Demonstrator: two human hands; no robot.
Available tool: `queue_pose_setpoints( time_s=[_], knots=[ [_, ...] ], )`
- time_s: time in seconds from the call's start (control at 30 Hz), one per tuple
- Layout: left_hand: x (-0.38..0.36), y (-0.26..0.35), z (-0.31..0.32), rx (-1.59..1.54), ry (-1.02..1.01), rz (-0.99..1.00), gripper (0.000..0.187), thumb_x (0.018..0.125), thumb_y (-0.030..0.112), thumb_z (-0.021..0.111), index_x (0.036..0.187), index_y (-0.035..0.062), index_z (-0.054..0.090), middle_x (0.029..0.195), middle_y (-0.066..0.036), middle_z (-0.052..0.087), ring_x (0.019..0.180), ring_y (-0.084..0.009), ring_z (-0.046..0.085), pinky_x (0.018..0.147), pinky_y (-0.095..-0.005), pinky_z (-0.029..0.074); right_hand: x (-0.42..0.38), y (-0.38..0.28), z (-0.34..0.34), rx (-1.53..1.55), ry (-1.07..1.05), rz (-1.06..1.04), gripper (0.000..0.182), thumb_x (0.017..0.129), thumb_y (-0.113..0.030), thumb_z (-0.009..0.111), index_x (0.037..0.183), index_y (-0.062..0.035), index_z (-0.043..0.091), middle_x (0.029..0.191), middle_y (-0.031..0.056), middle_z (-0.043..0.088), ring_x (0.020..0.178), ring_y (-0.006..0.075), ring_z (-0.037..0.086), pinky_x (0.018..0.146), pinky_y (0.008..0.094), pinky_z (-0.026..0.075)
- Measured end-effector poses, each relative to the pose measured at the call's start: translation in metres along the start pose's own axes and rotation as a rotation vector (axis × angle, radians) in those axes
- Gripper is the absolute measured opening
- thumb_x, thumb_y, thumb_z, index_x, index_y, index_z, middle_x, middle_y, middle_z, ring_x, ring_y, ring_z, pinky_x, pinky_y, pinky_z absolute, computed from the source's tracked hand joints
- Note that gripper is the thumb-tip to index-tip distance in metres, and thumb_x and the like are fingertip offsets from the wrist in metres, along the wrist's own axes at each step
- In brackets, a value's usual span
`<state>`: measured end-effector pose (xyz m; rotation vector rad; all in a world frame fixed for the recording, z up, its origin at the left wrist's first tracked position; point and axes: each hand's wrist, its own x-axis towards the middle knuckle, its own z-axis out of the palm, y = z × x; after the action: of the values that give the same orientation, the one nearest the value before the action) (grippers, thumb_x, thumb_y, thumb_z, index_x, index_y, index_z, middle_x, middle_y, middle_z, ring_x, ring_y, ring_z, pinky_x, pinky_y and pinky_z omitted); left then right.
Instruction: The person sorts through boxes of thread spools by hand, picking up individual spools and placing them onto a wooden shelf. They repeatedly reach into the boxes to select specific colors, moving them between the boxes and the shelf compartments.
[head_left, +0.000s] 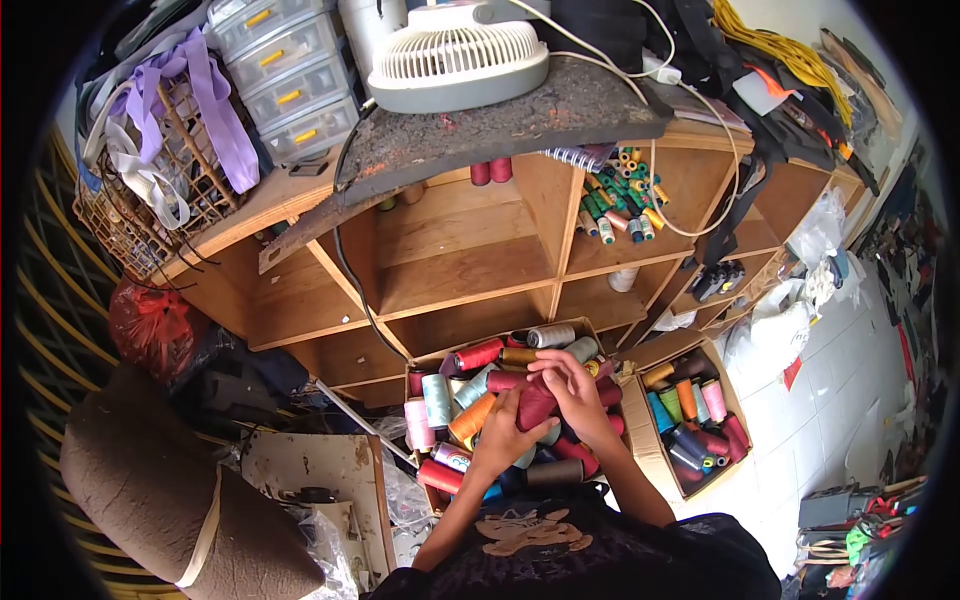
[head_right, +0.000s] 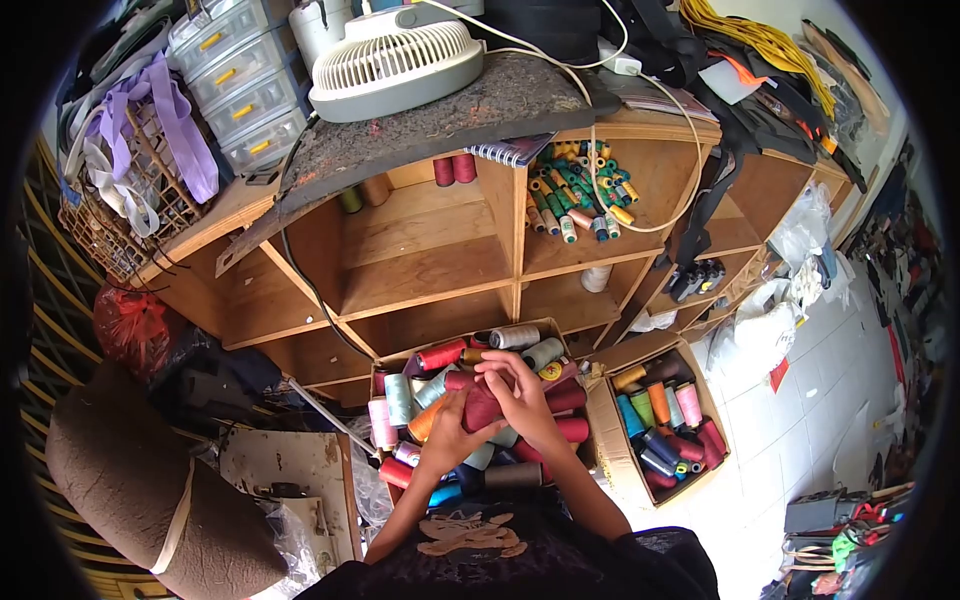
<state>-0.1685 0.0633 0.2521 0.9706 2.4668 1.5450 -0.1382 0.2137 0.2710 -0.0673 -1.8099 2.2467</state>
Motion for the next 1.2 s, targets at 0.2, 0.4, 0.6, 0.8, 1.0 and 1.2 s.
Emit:
queue_pose_setpoints(
  time_s=[0.2, 0.4, 0.6, 0.8, 1.0, 1.2],
  knots=[
    [-0.001, 0.001, 0.004, 0.106, 0.142, 0.061, 0.056, 0.064, 0.02, 0.083, 0.107, -0.0081, 0.06, 0.095, -0.022, 0.058, 0.086, -0.0395, 0.059, 0.078, -0.0445, 0.049, 0.0, 0.0, 0.013, -0.239, 0.012, -0.135, 0.022, 0.092, -0.006, 0.06, 0.112, 0.0004, 0.056, 0.104, 0.0064, 0.061, 0.096, 0.0106, 0.058, 0.085, 0.0259, 0.047],
    [-0.011, 0.0, 0.004, 0.145, 0.198, 0.082, 0.058, 0.063, 0.016, 0.083, 0.111, -0.0076, 0.061, 0.096, -0.022, 0.058, 0.088, -0.0396, 0.059, 0.079, -0.045, 0.049, -0.016, -0.007, 0.02, -0.274, 0.017, -0.131, 0.043, 0.084, -0.007, 0.068, 0.123, -0.0035, 0.05, 0.105, 0.0088, 0.061, 0.1, 0.0179, 0.059, 0.094, 0.0305, 0.044],
    [-0.009, 0.007, 0.002, 0.157, 0.156, 0.062, 0.059, 0.065, 0.018, 0.083, 0.113, -0.0052, 0.06, 0.095, -0.021, 0.058, 0.09, -0.0385, 0.059, 0.082, -0.0432, 0.049, -0.02, 0.007, 0.014, 0.322, 0.058, -0.025, 0.029, 0.099, -0.004, 0.045, 0.128, -0.0029, 0.043, 0.11, 0.0121, 0.059, 0.105, 0.0186, 0.058, 0.096, 0.0325, 0.045],
    [-0.012, 0.013, 0.001, 0.322, 0.161, 0.086, 0.057, 0.062, 0.016, 0.083, 0.111, -0.0034, 0.061, 0.098, -0.018, 0.058, 0.091, -0.0364, 0.058, 0.082, -0.0442, 0.047, -0.023, 0.011, 0.009, 0.009, 0.03, -0.151, 0.024, 0.098, -0.003, 0.047, 0.122, -0.0017, 0.047, 0.105, 0.0106, 0.061, 0.104, 0.0177, 0.059, 0.095, 0.0313, 0.045],
    [-0.018, 0.015, -0.002, 0.336, 0.149, 0.124, 0.058, 0.06, 0.013, 0.083, 0.112, -0.0036, 0.061, 0.099, -0.018, 0.057, 0.092, -0.0359, 0.056, 0.083, -0.0446, 0.046, -0.027, -0.01, 0.003, 0.028, -0.066, -0.021, 0.033, 0.09, 0.002, 0.057, 0.122, -0.0021, 0.049, 0.105, 0.0075, 0.061, 0.104, 0.0141, 0.058, 0.091, 0.0278, 0.045],
    [-0.019, 0.018, -0.004, 0.236, 0.117, 0.144, 0.06, 0.062, 0.014, 0.083, 0.114, -0.004, 0.06, 0.099, -0.019, 0.057, 0.091, -0.0361, 0.057, 0.082, -0.0436, 0.047, -0.04, -0.011, -0.003, 0.089, -0.152, -0.186, 0.046, 0.084, 0.004, 0.061, 0.128, -0.0016, 0.047, 0.118, 0.013, 0.057, 0.115, 0.0207, 0.054, 0.098, 0.0332, 0.042]
  ],
)
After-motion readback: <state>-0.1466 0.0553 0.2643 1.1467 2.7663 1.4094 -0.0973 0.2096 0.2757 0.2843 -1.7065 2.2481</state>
